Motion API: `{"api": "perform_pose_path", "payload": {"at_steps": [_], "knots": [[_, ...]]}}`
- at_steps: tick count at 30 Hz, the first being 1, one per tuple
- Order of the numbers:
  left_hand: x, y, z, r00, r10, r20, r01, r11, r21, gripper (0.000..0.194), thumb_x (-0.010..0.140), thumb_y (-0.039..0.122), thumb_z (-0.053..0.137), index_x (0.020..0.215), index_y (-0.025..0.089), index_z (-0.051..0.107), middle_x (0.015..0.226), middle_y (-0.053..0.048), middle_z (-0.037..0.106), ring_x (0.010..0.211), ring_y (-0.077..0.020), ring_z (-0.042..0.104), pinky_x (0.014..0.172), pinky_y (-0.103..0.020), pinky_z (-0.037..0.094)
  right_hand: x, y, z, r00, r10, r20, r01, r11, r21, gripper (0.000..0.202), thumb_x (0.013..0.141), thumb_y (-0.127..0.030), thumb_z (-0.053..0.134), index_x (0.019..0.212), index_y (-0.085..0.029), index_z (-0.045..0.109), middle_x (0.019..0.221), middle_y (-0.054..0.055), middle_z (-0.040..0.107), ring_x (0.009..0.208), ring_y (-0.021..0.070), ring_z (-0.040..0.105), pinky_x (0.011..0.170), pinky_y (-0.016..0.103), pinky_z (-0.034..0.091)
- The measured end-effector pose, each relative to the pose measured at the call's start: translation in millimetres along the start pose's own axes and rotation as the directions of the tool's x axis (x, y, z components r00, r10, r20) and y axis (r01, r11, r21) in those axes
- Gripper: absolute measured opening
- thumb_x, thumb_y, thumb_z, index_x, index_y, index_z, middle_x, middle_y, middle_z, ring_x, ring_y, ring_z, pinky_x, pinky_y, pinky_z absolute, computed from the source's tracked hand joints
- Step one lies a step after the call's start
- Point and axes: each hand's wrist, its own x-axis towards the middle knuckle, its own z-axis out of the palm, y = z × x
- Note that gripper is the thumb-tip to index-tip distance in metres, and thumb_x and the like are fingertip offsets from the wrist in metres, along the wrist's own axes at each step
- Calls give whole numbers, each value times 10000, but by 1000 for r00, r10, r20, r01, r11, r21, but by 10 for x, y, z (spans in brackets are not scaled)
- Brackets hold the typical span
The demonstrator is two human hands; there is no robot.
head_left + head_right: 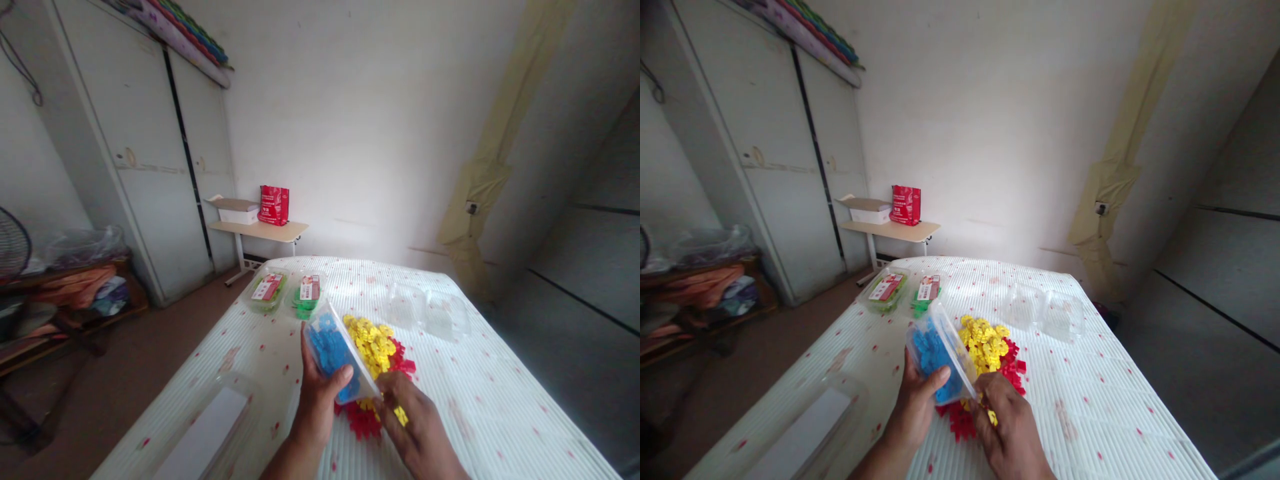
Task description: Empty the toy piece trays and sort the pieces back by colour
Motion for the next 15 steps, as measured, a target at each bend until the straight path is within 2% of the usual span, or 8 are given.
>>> {"api": "perform_pose_path", "payload": {"at_steps": [5, 7, 9, 12, 15], "knots": [[-14, 47, -4, 995, 70, 73, -70, 998, -1, 1003, 562, 290, 777, 1398, 330, 226, 1361, -62, 461, 1232, -292, 438, 998, -418, 389, 64, 8, -44, 999, -37, 16, 39, 991, -126, 174, 871, -234, 473, 1025, -192, 542, 877, 82, 669, 718, 154, 650, 649, 239, 544], [-12, 101, 4, 990, 92, 106, -85, 994, -63, 878, 623, 360, 735, 1376, 335, 285, 1381, -50, 442, 1268, -282, 394, 1033, -413, 341, 83, 82, -75, 1000, -7, 26, 11, 992, -123, 173, 886, -257, 450, 997, -199, 569, 851, 68, 682, 715, 154, 663, 648, 232, 548], [-5, 148, 5, 989, 93, 112, -76, 986, -150, 669, 719, 458, 629, 1325, 315, 387, 1374, -50, 453, 1275, -267, 384, 1055, -412, 300, 94, 197, -105, 999, 24, 25, -21, 992, -124, 193, 887, -275, 444, 996, -208, 589, 871, 60, 695, 748, 159, 677, 660, 232, 555], [5, 164, -8, 995, -12, 103, 38, 966, -255, 444, 822, 509, 476, 1195, 274, 531, 1279, -58, 547, 1223, -254, 446, 1045, -429, 301, 108, 399, -129, 999, 1, -50, -9, 988, -157, 219, 882, -267, 432, 993, -212, 612, 923, 61, 708, 811, 170, 687, 688, 244, 565], [6, 126, -14, 979, -157, 129, 189, 936, -298, 408, 846, 487, 462, 1134, 228, 587, 1165, -71, 625, 1187, -260, 485, 1019, -441, 333, 133, 557, -133, 995, -21, -101, 3, 985, -170, 229, 879, -246, 421, 991, -208, 617, 962, 64, 707, 851, 169, 684, 706, 247, 567]]}}
